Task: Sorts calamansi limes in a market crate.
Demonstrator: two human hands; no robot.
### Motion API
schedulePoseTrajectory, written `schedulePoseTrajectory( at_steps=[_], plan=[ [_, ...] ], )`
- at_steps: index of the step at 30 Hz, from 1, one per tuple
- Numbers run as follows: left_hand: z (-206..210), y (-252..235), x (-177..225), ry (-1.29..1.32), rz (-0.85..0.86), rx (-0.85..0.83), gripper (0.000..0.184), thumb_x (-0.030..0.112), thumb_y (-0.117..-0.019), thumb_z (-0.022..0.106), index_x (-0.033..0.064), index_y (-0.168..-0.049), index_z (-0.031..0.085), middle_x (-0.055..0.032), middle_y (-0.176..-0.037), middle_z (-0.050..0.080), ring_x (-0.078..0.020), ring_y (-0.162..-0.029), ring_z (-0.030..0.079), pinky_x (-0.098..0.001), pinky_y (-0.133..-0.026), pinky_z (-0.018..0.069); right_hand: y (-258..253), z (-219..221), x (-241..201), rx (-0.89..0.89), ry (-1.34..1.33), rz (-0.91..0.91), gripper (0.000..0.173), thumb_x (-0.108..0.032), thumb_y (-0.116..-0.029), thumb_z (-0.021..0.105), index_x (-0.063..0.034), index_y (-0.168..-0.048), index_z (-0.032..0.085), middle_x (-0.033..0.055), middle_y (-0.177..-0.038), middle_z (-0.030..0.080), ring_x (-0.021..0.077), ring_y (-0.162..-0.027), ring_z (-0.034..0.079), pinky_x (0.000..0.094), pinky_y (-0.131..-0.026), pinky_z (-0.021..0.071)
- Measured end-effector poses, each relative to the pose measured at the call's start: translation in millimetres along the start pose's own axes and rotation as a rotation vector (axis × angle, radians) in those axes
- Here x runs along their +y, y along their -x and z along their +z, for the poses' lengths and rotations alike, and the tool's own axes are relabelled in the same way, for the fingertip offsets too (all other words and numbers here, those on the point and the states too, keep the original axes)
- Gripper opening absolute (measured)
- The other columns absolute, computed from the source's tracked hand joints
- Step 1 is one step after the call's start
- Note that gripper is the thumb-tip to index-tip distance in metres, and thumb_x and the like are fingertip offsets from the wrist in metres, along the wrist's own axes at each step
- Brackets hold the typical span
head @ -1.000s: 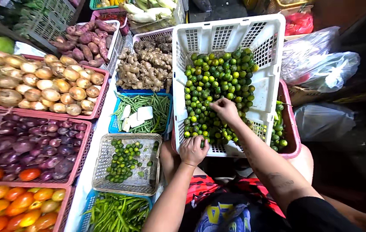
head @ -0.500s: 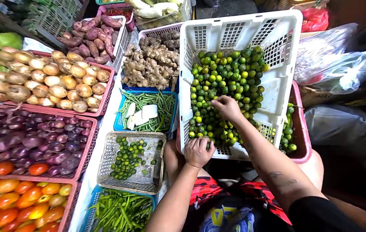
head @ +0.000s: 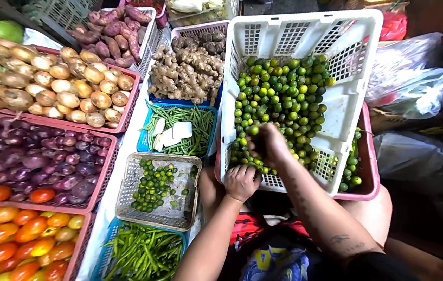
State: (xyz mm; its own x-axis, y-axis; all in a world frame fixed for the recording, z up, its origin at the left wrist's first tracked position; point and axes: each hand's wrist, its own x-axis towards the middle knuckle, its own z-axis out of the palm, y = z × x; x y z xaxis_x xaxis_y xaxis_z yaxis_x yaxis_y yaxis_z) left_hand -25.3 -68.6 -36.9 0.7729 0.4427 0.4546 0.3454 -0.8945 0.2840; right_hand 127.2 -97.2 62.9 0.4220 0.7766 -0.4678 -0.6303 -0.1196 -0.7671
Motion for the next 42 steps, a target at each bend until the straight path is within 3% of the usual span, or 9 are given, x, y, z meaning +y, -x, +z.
schedulePoseTrajectory(
  at_steps=[3,6,10,15,20,23,32,37,42],
  plan=[
    [-4,6,2,0.088,-0.147,-0.199,0.029,0.038,-0.0953,0.065,0.0125,-0.097,0.078,-0.0093,-0.096,0.075,-0.0264,-0.095,0.072,-0.0453,-0.088,0.0568,15,83,14,-0.195,0.242,-0.018,0.042,-0.02,-0.1058,0.044,-0.0149,-0.147,0.047,0.0108,-0.122,0.065,0.0202,-0.09,0.068,0.0394,-0.075,0.0587],
    [-6,-4,7,0.175,-0.054,-0.059,0.021,0.03,-0.0948,0.067,0.0129,-0.09,0.078,-0.0066,-0.086,0.075,-0.022,-0.085,0.073,-0.0379,-0.081,0.0586,24,106,11,-0.295,0.596,-0.167,0.058,-0.012,-0.1003,0.06,-0.0176,-0.155,0.043,0.0097,-0.154,0.049,0.0235,-0.134,0.055,0.0482,-0.106,0.0506],
    [-36,18,-12,0.39,-0.247,0.141,0.027,0.026,-0.093,0.066,0.0003,-0.097,0.073,-0.015,-0.097,0.074,-0.0242,-0.096,0.072,-0.0416,-0.091,0.0591,28,35,13,-0.107,0.831,-0.562,0.036,-0.011,-0.0984,0.058,-0.0117,-0.134,0.064,0.0054,-0.137,0.063,0.0174,-0.125,0.061,0.0431,-0.103,0.0551],
    [-98,53,-89,-0.054,-0.675,0.276,0.042,0.029,-0.0998,0.059,-0.0033,-0.126,0.064,-0.0272,-0.131,0.062,-0.0432,-0.13,0.053,-0.0557,-0.112,0.0399,12,-58,7,0.273,1.087,-0.291,0.024,-0.011,-0.1006,0.058,-0.0126,-0.12,0.072,0.0088,-0.117,0.07,0.0222,-0.099,0.07,0.0478,-0.088,0.0579],
    [-90,1,-60,0.217,-0.73,0.202,0.072,0.031,-0.0956,0.066,-0.01,-0.148,0.039,-0.0332,-0.149,0.045,-0.0419,-0.14,0.044,-0.0513,-0.117,0.039,-59,-33,10,0.311,1.339,-0.421,0.024,-0.018,-0.1006,0.061,-0.0117,-0.121,0.072,0.0134,-0.122,0.07,0.0326,-0.111,0.069,0.0536,-0.094,0.0561],
    [-48,-29,-29,0.143,-0.732,-0.046,0.081,0.047,-0.0928,0.069,0.0065,-0.156,0.038,-0.0229,-0.151,0.047,-0.0379,-0.138,0.049,-0.0537,-0.113,0.0435,-99,-13,10,0.423,1.466,-0.263,0.038,-0.04,-0.1008,0.063,-0.0108,-0.125,0.067,0.0179,-0.12,0.068,0.0385,-0.112,0.067,0.0577,-0.089,0.0562],
    [-17,-31,-32,0.149,-0.713,-0.044,0.068,0.045,-0.0943,0.067,0.0042,-0.146,0.051,-0.02,-0.136,0.061,-0.0345,-0.128,0.058,-0.0523,-0.111,0.044,-88,-39,-9,0.438,0.549,-0.194,0.042,-0.013,-0.0923,0.059,-0.0065,-0.133,0.051,0.0155,-0.117,0.063,0.0269,-0.09,0.07,0.0484,-0.073,0.062],
    [-15,-29,-31,0.165,-0.718,-0.026,0.062,0.042,-0.094,0.068,0.0065,-0.143,0.054,-0.0169,-0.132,0.062,-0.0304,-0.124,0.059,-0.0492,-0.108,0.0472,-112,-23,-18,0.348,1.477,-0.179,0.042,-0.026,-0.097,0.067,-0.0099,-0.135,0.06,0.0202,-0.13,0.063,0.041,-0.109,0.067,0.0608,-0.086,0.0569],
    [-16,-31,-31,0.172,-0.701,-0.02,0.058,0.039,-0.0958,0.066,0.0041,-0.141,0.057,-0.0175,-0.132,0.063,-0.0304,-0.125,0.059,-0.0471,-0.109,0.0466,-100,-37,-10,0.296,1.619,-0.195,0.038,-0.035,-0.1027,0.062,-0.0109,-0.132,0.061,0.0198,-0.123,0.067,0.0415,-0.107,0.069,0.0606,-0.085,0.057]
  ],
)
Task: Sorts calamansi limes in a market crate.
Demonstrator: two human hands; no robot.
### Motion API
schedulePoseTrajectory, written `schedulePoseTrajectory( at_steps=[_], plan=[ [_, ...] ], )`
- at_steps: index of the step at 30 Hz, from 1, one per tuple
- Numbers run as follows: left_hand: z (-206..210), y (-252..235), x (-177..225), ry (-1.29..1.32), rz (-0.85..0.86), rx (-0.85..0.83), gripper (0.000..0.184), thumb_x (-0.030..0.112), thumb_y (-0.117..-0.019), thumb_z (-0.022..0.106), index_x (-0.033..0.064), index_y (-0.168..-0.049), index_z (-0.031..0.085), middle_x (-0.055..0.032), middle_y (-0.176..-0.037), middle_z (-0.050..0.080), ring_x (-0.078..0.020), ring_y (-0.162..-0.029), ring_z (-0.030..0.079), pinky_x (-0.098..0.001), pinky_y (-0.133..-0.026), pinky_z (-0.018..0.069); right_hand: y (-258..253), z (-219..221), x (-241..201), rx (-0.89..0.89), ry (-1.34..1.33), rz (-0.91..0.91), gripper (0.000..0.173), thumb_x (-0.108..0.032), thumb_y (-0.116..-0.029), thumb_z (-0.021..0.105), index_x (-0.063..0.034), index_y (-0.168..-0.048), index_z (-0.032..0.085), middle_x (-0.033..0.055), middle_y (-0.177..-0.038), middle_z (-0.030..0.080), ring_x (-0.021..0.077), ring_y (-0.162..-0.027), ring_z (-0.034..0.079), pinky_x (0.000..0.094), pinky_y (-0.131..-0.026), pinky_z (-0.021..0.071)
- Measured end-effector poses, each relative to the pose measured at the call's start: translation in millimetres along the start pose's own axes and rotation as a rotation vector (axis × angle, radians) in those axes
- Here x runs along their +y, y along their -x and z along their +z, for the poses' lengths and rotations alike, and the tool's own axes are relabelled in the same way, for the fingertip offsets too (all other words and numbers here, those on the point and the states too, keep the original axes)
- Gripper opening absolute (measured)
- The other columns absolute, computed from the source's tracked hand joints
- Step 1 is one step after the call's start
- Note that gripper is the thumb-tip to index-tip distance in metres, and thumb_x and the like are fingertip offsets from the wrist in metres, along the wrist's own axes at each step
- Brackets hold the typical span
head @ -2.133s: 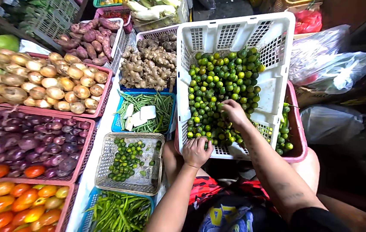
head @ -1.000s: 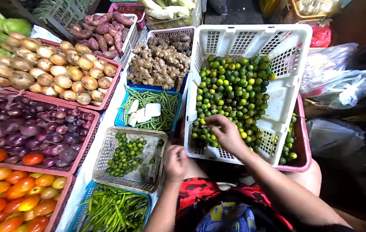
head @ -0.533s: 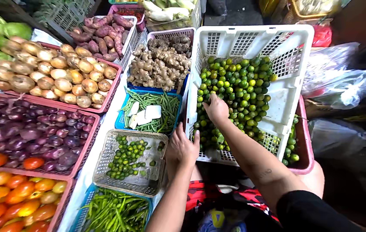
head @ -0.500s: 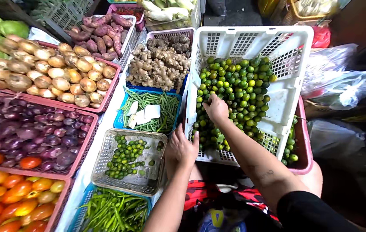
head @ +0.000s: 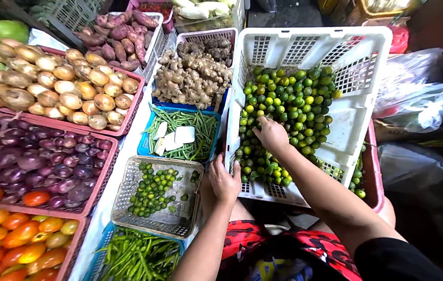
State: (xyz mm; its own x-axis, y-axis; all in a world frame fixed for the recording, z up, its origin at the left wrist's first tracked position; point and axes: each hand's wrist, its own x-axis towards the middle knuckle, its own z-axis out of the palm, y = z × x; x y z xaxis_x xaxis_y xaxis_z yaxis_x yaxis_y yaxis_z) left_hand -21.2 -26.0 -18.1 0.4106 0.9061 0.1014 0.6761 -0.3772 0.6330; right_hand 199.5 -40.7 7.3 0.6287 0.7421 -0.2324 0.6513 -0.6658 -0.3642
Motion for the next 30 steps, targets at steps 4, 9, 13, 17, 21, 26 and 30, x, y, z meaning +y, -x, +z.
schedulePoseTrajectory(
  at_steps=[4,9,13,17,21,26,30],
  plan=[
    [1,1,-2,0.014,0.009,0.019,0.056,0.037,-0.0955,0.067,0.0042,-0.139,0.058,-0.017,-0.13,0.064,-0.0286,-0.123,0.06,-0.045,-0.108,0.0477,14,-4,23,0.106,-0.384,-0.075,0.035,-0.034,-0.1019,0.065,-0.0065,-0.123,0.068,0.0137,-0.113,0.072,0.0286,-0.101,0.071,0.0511,-0.092,0.0583],
    [1,2,-3,0.039,-0.004,0.016,0.054,0.035,-0.0955,0.068,0.0046,-0.138,0.059,-0.0168,-0.129,0.064,-0.0287,-0.122,0.06,-0.0443,-0.109,0.0479,10,-10,21,0.037,-1.431,0.308,0.044,-0.039,-0.111,0.028,-0.0147,-0.115,0.064,0.0047,-0.098,0.07,0.0158,-0.061,0.06,0.0314,-0.052,0.0506],
    [1,1,-3,0.033,-0.006,0.02,0.052,0.036,-0.0962,0.066,0.0056,-0.137,0.06,-0.0163,-0.128,0.064,-0.0281,-0.121,0.061,-0.0441,-0.108,0.0484,0,-8,-8,-0.073,-0.455,0.242,0.039,-0.042,-0.1031,0.055,-0.0106,-0.119,0.071,0.0163,-0.107,0.072,0.0345,-0.098,0.07,0.0591,-0.082,0.0562],
    [-1,1,-3,0.027,-0.013,-0.001,0.053,0.036,-0.0971,0.065,0.0045,-0.138,0.059,-0.0172,-0.13,0.064,-0.0302,-0.123,0.06,-0.0459,-0.108,0.0482,-7,8,-23,-0.053,-0.144,0.245,0.046,-0.053,-0.0989,0.058,-0.0163,-0.123,0.071,0.0171,-0.112,0.073,0.0396,-0.106,0.07,0.0646,-0.084,0.0547],
    [0,1,-4,0.028,-0.04,0.0,0.052,0.038,-0.0973,0.065,0.0054,-0.138,0.06,-0.0186,-0.131,0.063,-0.0309,-0.124,0.06,-0.0456,-0.109,0.048,22,-3,2,0.1,-0.95,0.247,0.036,-0.034,-0.1008,0.057,-0.0111,-0.129,0.063,0.01,-0.097,0.067,0.0208,-0.071,0.063,0.0415,-0.062,0.0556],
    [-4,2,-2,0.02,-0.033,-0.04,0.047,0.033,-0.0972,0.064,0.0065,-0.135,0.062,-0.0178,-0.128,0.064,-0.0314,-0.121,0.062,-0.0487,-0.106,0.05,101,-39,-67,-0.13,-1.328,0.045,0.055,-0.031,-0.1071,0.048,-0.0244,-0.158,0.03,0.0107,-0.135,0.061,0.0252,-0.104,0.07,0.0471,-0.084,0.061],
    [-4,3,-3,0.034,-0.024,-0.014,0.042,0.032,-0.0996,0.061,0.008,-0.134,0.062,-0.0149,-0.126,0.065,-0.0288,-0.12,0.062,-0.0462,-0.105,0.0507,95,-45,-79,0.013,-0.954,-0.117,0.05,-0.036,-0.1078,0.051,-0.0202,-0.154,0.043,0.0049,-0.154,0.051,0.0219,-0.126,0.062,0.0461,-0.095,0.0577]
  ],
)
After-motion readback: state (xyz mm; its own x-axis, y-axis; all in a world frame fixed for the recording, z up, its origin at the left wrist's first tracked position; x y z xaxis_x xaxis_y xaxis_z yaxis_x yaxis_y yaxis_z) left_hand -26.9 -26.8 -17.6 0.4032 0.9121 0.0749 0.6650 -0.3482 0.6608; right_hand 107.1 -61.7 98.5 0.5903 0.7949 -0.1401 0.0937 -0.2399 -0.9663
